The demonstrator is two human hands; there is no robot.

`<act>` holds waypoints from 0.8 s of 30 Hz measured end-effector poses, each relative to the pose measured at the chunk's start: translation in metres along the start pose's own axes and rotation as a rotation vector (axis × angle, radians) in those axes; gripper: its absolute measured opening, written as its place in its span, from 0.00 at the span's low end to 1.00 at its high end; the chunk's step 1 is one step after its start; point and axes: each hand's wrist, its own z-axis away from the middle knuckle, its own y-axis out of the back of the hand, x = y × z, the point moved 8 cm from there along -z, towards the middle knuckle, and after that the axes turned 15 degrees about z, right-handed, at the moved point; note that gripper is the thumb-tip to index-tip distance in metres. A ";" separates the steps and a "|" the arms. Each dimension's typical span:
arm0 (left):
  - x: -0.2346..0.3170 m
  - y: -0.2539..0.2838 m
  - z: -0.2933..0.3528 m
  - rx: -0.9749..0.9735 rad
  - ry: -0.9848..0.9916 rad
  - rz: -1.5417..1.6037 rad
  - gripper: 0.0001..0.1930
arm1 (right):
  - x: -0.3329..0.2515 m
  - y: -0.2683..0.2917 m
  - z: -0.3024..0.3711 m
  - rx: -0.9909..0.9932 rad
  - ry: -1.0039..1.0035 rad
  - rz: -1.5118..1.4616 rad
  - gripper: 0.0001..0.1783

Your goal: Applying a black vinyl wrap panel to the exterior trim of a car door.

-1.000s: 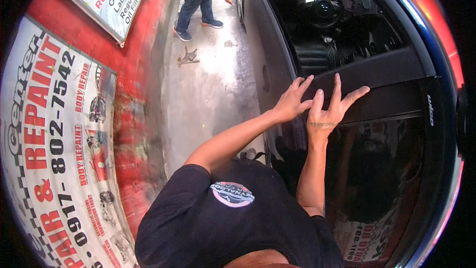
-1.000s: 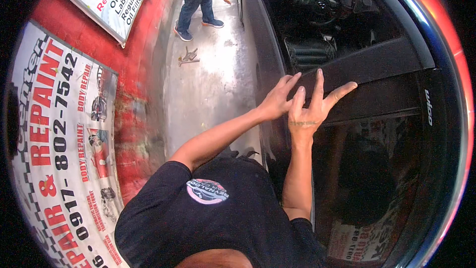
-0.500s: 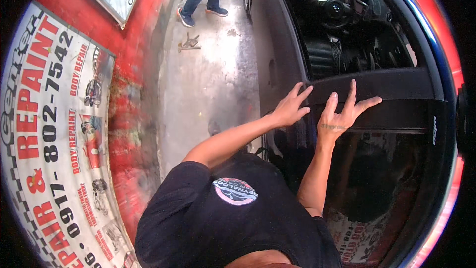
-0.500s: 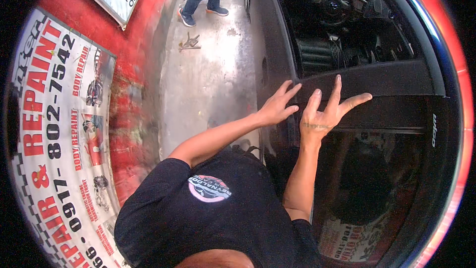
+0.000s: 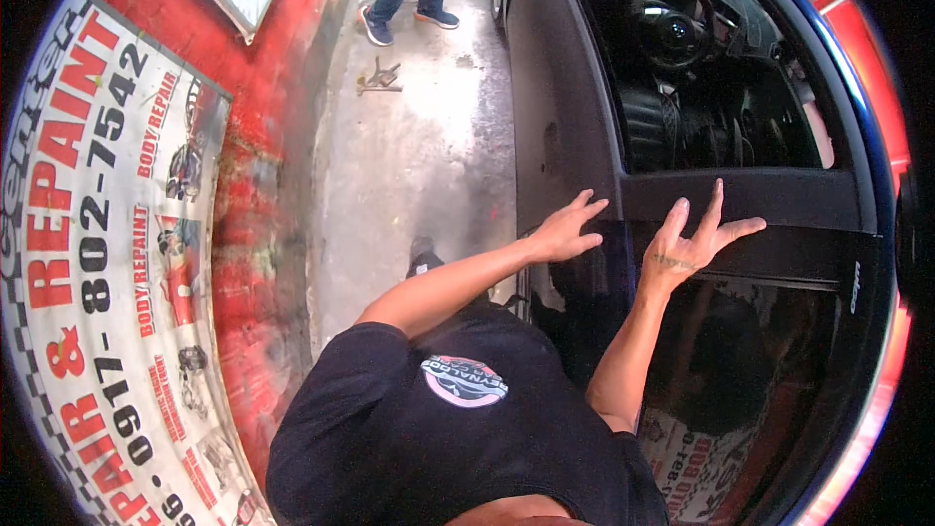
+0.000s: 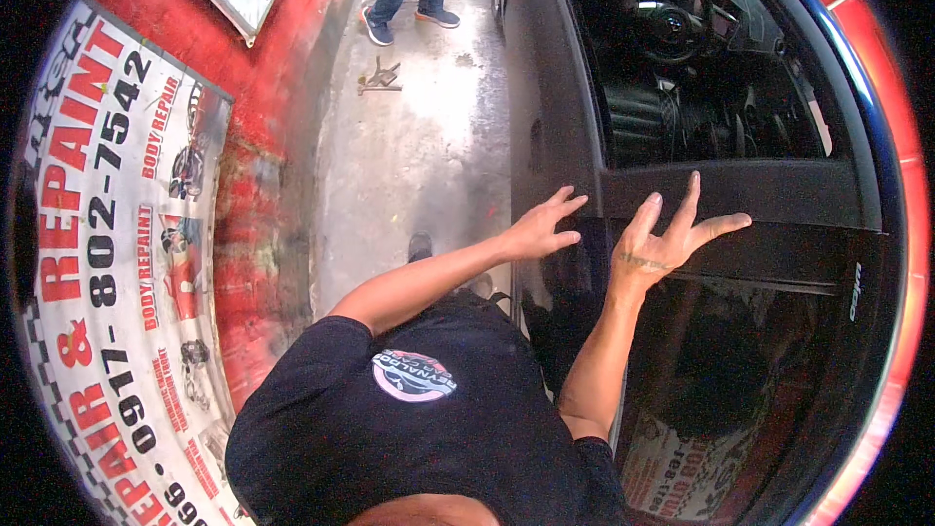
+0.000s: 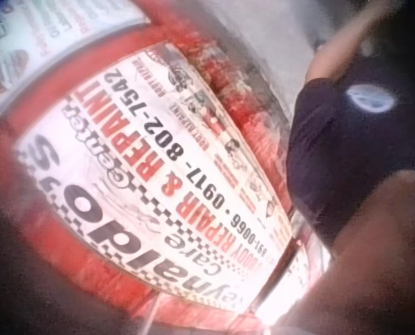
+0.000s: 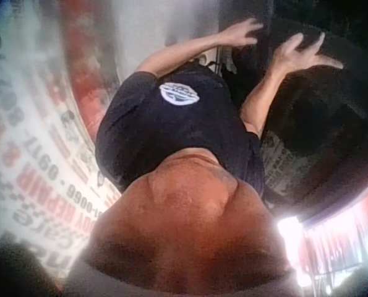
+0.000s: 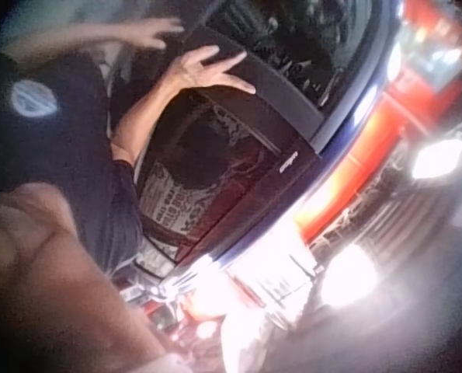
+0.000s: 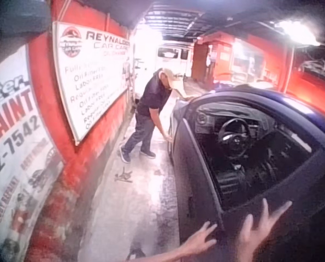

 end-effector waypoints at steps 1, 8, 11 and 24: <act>0.000 0.002 0.000 -0.005 -0.023 0.021 0.40 | -0.001 -0.001 0.001 -0.006 0.001 0.031 0.28; -0.034 0.020 0.016 -0.189 -0.050 0.115 0.39 | 0.003 -0.007 -0.001 -0.039 -0.083 0.202 0.28; -0.096 0.052 0.043 -0.254 0.138 0.069 0.33 | 0.003 -0.010 -0.002 -0.045 -0.127 0.217 0.29; -0.392 0.327 0.312 0.086 0.885 -0.342 0.25 | 0.004 -0.016 -0.006 -0.024 -0.225 0.335 0.29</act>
